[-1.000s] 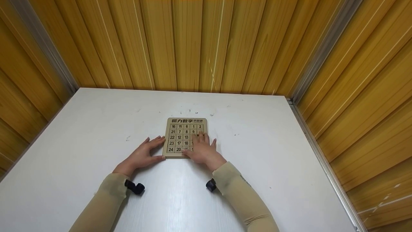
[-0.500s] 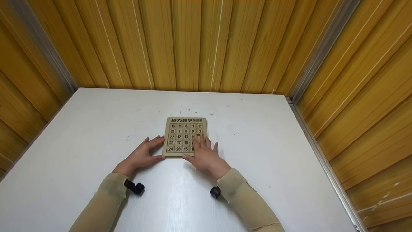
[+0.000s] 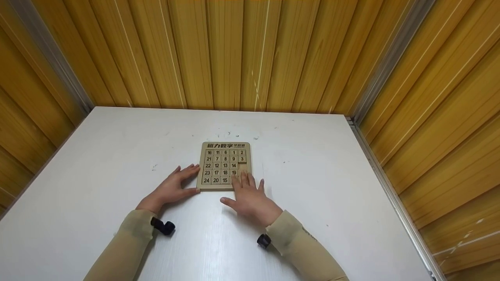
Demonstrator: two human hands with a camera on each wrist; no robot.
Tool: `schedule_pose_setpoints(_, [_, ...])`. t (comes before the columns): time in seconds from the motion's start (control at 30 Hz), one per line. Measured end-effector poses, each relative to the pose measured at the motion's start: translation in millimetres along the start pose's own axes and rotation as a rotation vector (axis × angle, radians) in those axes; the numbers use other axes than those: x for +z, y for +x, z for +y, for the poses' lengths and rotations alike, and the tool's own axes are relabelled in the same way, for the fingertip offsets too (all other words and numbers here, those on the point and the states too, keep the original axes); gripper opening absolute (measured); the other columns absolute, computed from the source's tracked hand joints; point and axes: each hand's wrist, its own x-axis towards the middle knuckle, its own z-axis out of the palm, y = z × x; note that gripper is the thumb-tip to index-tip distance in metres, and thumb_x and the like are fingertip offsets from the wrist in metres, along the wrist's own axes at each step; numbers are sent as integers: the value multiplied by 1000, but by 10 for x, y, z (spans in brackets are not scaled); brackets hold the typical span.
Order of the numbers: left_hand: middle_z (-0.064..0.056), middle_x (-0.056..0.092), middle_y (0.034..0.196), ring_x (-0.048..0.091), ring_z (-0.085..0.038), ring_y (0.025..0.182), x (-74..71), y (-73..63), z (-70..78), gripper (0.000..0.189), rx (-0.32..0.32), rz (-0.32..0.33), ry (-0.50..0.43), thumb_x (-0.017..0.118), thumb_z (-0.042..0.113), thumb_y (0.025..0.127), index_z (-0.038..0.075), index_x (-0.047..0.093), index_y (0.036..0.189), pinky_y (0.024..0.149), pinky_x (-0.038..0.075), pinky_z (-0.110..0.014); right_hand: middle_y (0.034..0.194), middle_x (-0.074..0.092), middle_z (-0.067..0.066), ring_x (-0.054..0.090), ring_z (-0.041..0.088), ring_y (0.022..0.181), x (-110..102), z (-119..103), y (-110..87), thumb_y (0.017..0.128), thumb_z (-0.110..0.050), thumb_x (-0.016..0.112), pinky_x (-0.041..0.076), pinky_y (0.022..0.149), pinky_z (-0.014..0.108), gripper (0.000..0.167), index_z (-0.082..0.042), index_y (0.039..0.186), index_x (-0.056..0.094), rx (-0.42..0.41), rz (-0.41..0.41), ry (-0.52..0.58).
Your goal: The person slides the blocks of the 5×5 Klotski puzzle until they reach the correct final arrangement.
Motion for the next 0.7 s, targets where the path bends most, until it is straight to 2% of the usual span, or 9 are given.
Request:
schedule_pose_setpoints(0.2, [-7, 42, 164, 33, -25, 157, 9, -1, -16, 79, 11, 3, 2, 79, 36, 89, 11, 44, 156, 135, 7, -47, 174, 0, 16, -5, 38, 162, 15, -3, 8, 101, -62, 50, -7, 127, 71, 87, -20, 167, 11, 3, -2, -9])
schedule_pose_setpoints(0.43, [-6, 42, 164, 34, -25, 156, -1, -8, 3, 79, 14, 8, 7, 80, 35, 89, 10, 45, 155, 135, 8, -48, 174, 3, 17, -3, 39, 162, 3, -4, 21, 101, -63, 49, -6, 127, 71, 87, -16, 167, 14, -7, 1, -14])
schedule_pose_setpoints(0.7, [-5, 43, 163, 32, -23, 157, -14, -8, 6, 78, 9, -3, 3, 79, 36, 90, 10, 45, 155, 136, 7, -46, 175, -2, 13, -6, 36, 162, -20, 11, 60, 101, -64, 48, -8, 128, 69, 88, -14, 166, 15, -2, 0, 5])
